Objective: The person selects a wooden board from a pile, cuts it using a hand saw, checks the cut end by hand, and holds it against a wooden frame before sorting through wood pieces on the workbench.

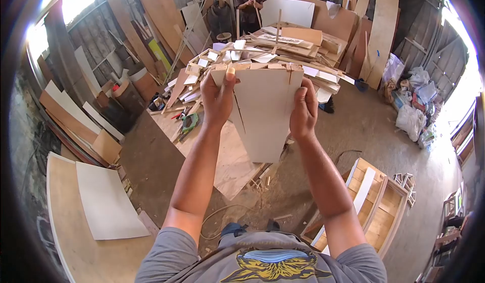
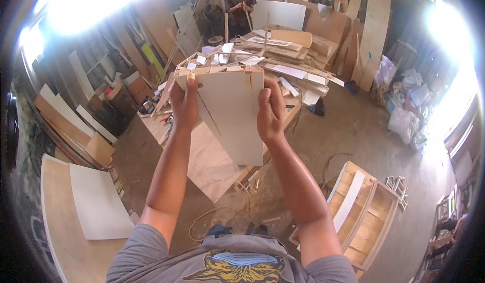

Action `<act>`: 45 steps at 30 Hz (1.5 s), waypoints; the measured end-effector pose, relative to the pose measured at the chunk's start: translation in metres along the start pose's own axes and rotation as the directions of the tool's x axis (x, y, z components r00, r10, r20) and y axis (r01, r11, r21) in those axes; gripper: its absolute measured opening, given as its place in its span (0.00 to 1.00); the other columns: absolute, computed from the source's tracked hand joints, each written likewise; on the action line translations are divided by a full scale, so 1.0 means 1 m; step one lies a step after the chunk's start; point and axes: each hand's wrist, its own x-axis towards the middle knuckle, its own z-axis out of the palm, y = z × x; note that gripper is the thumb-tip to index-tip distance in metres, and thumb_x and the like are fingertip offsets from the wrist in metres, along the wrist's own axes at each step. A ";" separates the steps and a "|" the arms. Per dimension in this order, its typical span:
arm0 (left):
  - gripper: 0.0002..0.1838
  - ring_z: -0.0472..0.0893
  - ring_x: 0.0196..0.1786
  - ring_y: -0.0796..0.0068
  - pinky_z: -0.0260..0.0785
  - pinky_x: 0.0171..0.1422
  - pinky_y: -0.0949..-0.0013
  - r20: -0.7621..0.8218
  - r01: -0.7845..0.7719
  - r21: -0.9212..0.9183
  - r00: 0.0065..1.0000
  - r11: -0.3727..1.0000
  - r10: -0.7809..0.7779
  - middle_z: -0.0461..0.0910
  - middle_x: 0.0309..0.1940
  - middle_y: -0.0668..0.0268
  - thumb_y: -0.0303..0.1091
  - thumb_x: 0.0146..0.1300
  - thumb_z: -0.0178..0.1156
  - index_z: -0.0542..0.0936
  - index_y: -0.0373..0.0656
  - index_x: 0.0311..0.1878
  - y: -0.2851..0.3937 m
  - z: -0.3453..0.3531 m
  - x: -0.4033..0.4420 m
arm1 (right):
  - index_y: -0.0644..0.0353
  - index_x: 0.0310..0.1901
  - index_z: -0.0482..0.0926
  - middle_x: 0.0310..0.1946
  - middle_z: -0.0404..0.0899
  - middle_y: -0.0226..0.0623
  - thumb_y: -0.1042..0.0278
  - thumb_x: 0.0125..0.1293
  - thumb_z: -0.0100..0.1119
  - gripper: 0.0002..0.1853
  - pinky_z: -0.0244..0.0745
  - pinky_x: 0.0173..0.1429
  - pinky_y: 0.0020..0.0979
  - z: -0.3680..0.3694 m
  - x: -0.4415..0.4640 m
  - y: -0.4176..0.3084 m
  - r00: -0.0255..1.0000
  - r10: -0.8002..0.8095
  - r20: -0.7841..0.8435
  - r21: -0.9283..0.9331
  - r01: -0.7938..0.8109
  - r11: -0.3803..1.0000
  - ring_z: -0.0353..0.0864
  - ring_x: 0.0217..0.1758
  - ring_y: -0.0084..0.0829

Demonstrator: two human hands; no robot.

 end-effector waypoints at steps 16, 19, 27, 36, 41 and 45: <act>0.18 0.80 0.41 0.82 0.73 0.48 0.73 -0.019 0.131 -0.267 0.990 0.955 -0.141 0.85 0.39 0.68 0.46 0.76 0.62 0.80 0.37 0.47 -0.055 -0.127 0.063 | 0.60 0.45 0.77 0.35 0.71 0.18 0.48 0.79 0.57 0.19 0.65 0.47 0.23 0.023 -0.137 0.180 0.950 0.289 -0.122 -0.249 -0.311 0.917 0.67 0.42 0.16; 0.19 0.80 0.44 0.82 0.72 0.50 0.73 0.059 0.228 -0.299 0.974 0.927 -0.220 0.84 0.44 0.67 0.46 0.77 0.61 0.78 0.38 0.53 -0.085 -0.148 0.078 | 0.59 0.42 0.77 0.33 0.70 0.18 0.52 0.79 0.59 0.17 0.63 0.44 0.22 0.047 -0.138 0.186 0.942 0.243 -0.231 -0.222 -0.295 0.930 0.66 0.39 0.15; 0.20 0.77 0.49 0.80 0.71 0.53 0.71 0.403 0.559 -0.034 0.766 0.828 -0.501 0.79 0.47 0.67 0.46 0.77 0.60 0.73 0.41 0.61 -0.212 -0.162 -0.037 | 0.64 0.42 0.80 0.32 0.74 0.22 0.60 0.78 0.58 0.14 0.66 0.44 0.23 0.088 -0.130 0.158 0.816 0.111 -0.568 -0.430 -0.408 0.805 0.68 0.37 0.17; 0.20 0.58 0.29 0.84 0.53 0.30 0.71 0.287 0.650 0.276 0.647 0.708 -0.707 0.61 0.24 0.75 0.48 0.77 0.60 0.76 0.37 0.41 -0.272 -0.129 -0.169 | 0.65 0.44 0.80 0.35 0.77 0.27 0.61 0.78 0.58 0.13 0.69 0.47 0.27 0.057 -0.194 0.218 0.586 0.141 -0.798 -0.345 -0.636 0.690 0.71 0.39 0.21; 0.27 0.76 0.35 0.62 0.71 0.44 0.60 0.278 0.566 0.468 0.635 0.679 -0.721 0.78 0.32 0.56 0.51 0.74 0.62 0.77 0.32 0.57 -0.334 -0.148 -0.223 | 0.66 0.50 0.79 0.44 0.84 0.44 0.59 0.78 0.57 0.15 0.75 0.56 0.38 0.046 -0.257 0.272 0.450 0.194 -0.872 -0.279 -0.781 0.558 0.82 0.48 0.37; 0.36 0.81 0.51 0.43 0.73 0.60 0.50 0.453 0.452 0.501 0.589 0.738 -0.669 0.82 0.50 0.40 0.54 0.70 0.64 0.72 0.35 0.70 -0.375 -0.172 -0.261 | 0.66 0.52 0.80 0.44 0.85 0.44 0.60 0.77 0.58 0.15 0.75 0.56 0.38 0.042 -0.310 0.312 0.325 0.211 -0.922 -0.224 -0.892 0.392 0.82 0.48 0.37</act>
